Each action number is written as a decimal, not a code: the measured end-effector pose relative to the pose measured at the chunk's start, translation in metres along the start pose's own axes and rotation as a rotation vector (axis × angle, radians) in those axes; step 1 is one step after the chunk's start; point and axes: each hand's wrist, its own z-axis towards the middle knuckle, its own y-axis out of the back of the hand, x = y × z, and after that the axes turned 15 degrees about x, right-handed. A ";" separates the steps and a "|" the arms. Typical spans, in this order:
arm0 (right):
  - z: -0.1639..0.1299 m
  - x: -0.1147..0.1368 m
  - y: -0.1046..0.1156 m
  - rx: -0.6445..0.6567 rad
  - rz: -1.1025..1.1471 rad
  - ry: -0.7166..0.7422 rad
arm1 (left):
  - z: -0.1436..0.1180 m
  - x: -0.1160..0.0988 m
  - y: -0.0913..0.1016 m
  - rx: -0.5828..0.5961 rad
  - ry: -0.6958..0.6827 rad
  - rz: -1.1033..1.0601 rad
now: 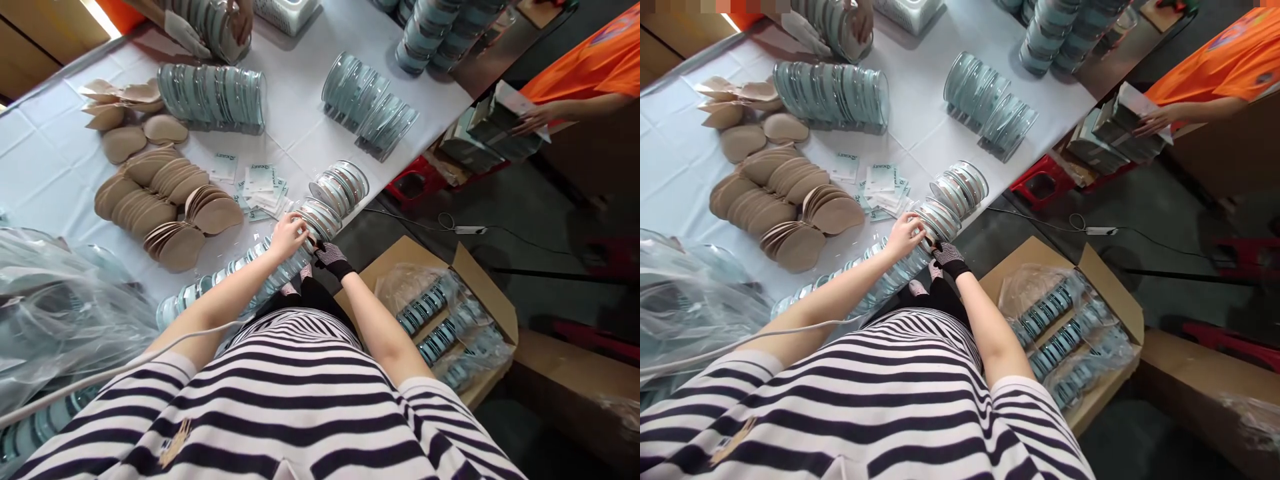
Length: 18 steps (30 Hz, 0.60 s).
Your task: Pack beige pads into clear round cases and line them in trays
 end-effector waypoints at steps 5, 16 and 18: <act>-0.007 0.001 0.001 -0.034 0.092 0.114 | 0.000 -0.004 -0.004 -0.043 0.036 0.039; -0.016 0.048 0.018 -0.262 -0.462 0.137 | -0.009 -0.010 0.009 0.034 -0.138 -0.117; -0.007 0.064 0.033 -0.266 -0.501 0.205 | -0.027 -0.004 0.018 0.015 -0.115 -0.204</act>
